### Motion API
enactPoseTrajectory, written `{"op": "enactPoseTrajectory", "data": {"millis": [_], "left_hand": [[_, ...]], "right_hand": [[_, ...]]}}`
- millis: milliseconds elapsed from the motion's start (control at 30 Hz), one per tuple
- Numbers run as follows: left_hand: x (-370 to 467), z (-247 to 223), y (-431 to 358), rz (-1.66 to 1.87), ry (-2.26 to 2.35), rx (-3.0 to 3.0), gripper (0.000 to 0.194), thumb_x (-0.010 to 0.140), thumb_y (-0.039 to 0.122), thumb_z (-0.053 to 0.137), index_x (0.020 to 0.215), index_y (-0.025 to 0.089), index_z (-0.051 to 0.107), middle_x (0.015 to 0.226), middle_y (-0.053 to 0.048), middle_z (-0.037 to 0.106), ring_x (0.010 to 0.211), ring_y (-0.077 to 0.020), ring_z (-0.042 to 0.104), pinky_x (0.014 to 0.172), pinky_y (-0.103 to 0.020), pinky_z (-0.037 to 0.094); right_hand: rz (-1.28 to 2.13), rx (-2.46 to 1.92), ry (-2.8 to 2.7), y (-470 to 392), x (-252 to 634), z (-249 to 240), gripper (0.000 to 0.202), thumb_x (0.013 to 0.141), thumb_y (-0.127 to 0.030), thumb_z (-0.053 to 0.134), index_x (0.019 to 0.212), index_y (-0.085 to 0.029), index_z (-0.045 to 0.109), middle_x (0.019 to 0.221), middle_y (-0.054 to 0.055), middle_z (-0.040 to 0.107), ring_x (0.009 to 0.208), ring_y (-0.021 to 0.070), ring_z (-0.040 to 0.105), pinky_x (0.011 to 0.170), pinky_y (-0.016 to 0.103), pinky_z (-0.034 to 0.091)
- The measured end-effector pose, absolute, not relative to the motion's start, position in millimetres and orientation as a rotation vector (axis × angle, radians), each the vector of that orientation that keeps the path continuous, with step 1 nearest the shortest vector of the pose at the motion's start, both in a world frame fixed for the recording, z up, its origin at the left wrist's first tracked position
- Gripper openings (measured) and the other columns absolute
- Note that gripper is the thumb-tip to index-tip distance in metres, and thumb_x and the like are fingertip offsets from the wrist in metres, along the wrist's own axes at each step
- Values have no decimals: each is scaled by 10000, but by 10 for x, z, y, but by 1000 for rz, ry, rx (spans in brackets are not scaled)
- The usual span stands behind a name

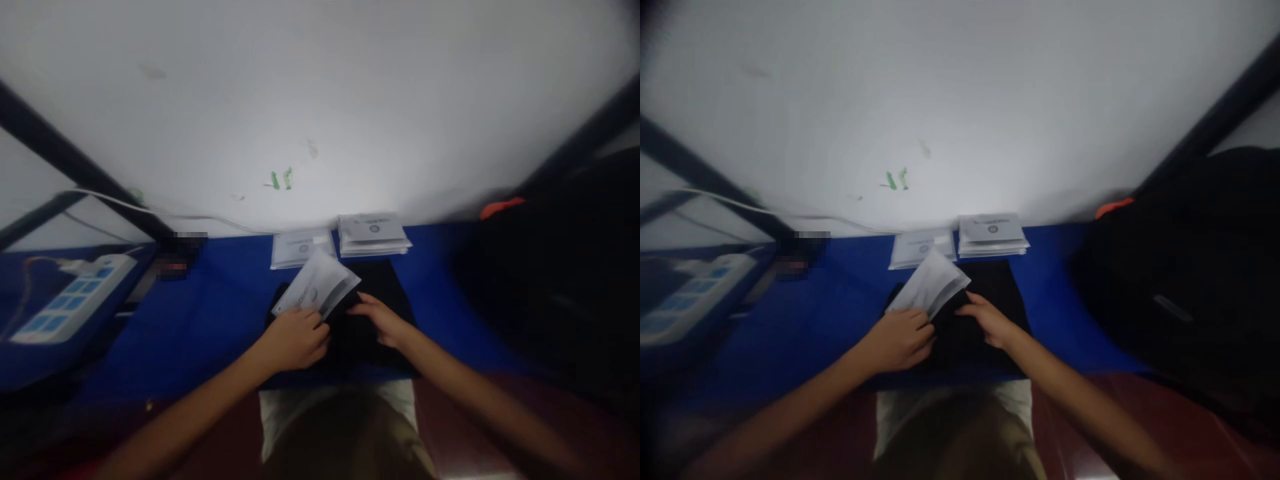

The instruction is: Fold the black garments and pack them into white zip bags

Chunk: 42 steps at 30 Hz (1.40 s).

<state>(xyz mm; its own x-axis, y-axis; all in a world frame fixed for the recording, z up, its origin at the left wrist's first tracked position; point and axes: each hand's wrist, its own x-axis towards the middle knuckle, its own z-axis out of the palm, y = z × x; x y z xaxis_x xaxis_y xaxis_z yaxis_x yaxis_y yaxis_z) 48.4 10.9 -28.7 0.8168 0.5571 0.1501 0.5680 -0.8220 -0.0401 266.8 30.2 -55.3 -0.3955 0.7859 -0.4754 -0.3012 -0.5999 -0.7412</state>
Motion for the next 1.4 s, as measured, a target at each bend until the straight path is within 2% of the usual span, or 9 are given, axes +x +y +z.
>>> {"op": "enactPoseTrajectory", "data": {"millis": [167, 333, 467, 600, 900, 1067, 1200, 1267, 1400], "left_hand": [[438, -357, 71, 142, -1218, -2854, 210, 882, 300, 533, 949, 127, 630, 765, -102, 659, 664, -240, 653, 533, -309, 451], [526, -330, 13, 101, -1137, -2897, 221, 924, 333, 504, 1001, 145, 592, 806, -91, 660, 696, -231, 661, 567, -298, 462], [625, -355, -16, 79, -1109, -2914, 161, 931, 254, 492, 1006, 137, 574, 820, -94, 658, 669, -223, 651, 546, -298, 449], [714, -331, 4, 15, -1132, -2937, 121, 932, 202, 453, 937, 151, 563, 800, -71, 645, 678, -209, 645, 526, -283, 433], [972, -438, -61, -186, -1023, -2975, 64, 882, 187, 512, 907, 148, 556, 799, -74, 624, 699, -216, 628, 538, -303, 456], [807, -326, 6, -751, -1053, -2918, 218, 914, 339, 529, 1054, 177, 567, 933, -99, 639, 867, -230, 629, 741, -363, 523], [561, -262, 209, -1383, -1691, -2454, 386, 881, 368, 593, 1216, 194, 511, 1209, -147, 576, 1135, -284, 545, 967, -467, 464], [498, -261, 319, -1587, -2000, -2456, 476, 878, 426, 593, 1276, 191, 478, 1274, -140, 562, 1163, -287, 546, 959, -452, 478], [535, -271, 427, -1927, -2371, -2878, 449, 913, 529, 506, 1191, 179, 546, 1101, -91, 680, 935, -236, 666, 750, -333, 559]], "right_hand": [[1906, -1064, -641, 428, 2603, -608, 253, 635, -188, 740, 873, -209, 657, 725, -17, 725, 636, 162, 680, 637, 262, 537], [1756, -1078, -667, 542, 2465, -667, 278, 612, -188, 685, 887, -201, 646, 734, -7, 723, 695, 196, 684, 644, 281, 530], [1537, -1110, -834, 580, 2370, -783, 419, 654, -186, 582, 1072, -204, 618, 962, 18, 727, 1002, 243, 649, 883, 376, 507], [1322, -1125, -1164, 583, 2352, -837, 563, 666, -127, 569, 1219, -231, 541, 1223, 23, 638, 1240, 216, 501, 1101, 376, 325], [1577, -1062, -1358, 519, 2342, -665, 1076, 590, -174, 796, 1454, -214, 157, 1295, 120, 558, 1168, 243, 553, 1049, 409, 388], [1529, -1003, -1234, 533, 2433, -626, 968, 605, -227, 818, 1406, -245, 275, 1299, 99, 563, 1156, 240, 566, 1003, 399, 443], [1611, -951, -1001, 515, 2540, -461, 796, 608, -282, 830, 1309, -303, 454, 1230, 41, 630, 1129, 253, 598, 946, 402, 503], [1655, -939, -903, 491, 2569, -379, 751, 600, -304, 836, 1275, -301, 506, 1138, 32, 680, 1071, 269, 637, 896, 413, 533], [1830, -942, -770, 440, 2576, -343, 535, 593, -379, 829, 1070, -221, 646, 955, 55, 734, 944, 289, 689, 823, 420, 560]]}}
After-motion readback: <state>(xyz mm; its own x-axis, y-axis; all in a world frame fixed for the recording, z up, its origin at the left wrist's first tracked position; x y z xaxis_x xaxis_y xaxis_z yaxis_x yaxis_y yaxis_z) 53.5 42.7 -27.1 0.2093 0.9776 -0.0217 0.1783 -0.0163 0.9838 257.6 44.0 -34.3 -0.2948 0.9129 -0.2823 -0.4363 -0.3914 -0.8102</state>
